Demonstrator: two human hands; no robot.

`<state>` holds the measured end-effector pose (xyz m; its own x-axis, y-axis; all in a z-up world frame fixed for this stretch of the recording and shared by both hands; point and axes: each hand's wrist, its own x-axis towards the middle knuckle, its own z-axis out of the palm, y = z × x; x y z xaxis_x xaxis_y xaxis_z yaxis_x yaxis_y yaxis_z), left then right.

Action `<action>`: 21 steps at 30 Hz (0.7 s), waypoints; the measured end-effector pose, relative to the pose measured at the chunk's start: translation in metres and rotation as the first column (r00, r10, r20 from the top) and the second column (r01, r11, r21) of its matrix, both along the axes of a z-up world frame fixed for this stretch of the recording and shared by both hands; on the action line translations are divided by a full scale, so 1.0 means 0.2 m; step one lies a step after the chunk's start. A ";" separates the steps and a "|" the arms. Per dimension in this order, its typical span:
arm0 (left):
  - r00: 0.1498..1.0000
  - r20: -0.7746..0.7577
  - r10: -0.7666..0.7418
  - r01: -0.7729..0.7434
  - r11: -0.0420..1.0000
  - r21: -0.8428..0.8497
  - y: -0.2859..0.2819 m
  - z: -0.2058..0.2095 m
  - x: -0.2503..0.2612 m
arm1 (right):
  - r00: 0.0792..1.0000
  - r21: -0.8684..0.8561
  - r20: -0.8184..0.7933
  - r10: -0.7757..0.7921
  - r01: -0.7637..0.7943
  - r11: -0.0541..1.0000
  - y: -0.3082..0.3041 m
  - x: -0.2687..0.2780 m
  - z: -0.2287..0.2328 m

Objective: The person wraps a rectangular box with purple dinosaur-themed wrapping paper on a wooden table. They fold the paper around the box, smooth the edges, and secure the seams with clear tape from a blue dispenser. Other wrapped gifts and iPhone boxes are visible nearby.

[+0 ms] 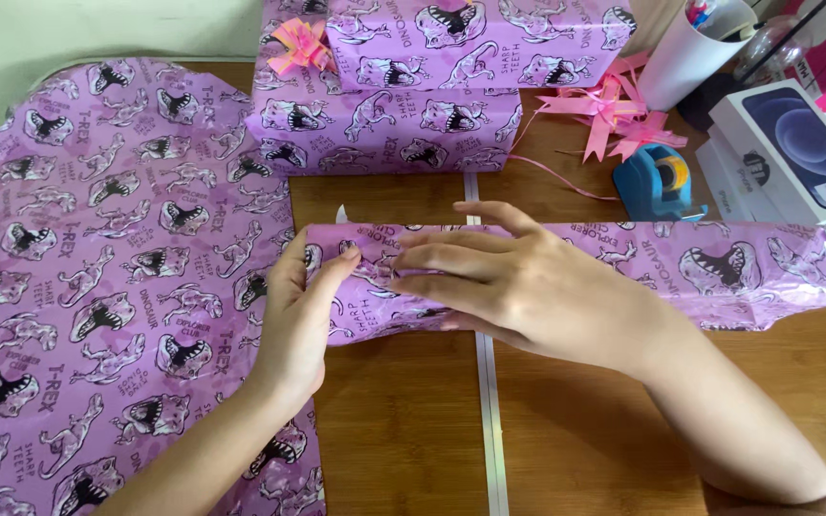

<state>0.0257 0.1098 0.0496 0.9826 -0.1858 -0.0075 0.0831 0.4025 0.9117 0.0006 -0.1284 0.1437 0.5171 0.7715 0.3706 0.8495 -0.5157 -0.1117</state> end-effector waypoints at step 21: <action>0.334 0.893 -0.302 -0.606 0.657 0.449 -0.08 0.11 -0.13 | 0.993 -0.028 -0.079 -0.090 0.089 0.996 0.05 0.03 -0.04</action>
<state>0.0004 0.0942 0.0709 0.4462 -0.4137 0.7935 -0.8743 -0.3907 0.2880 0.0058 -0.1189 0.1363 0.6116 0.7290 0.3074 0.7887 -0.5925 -0.1639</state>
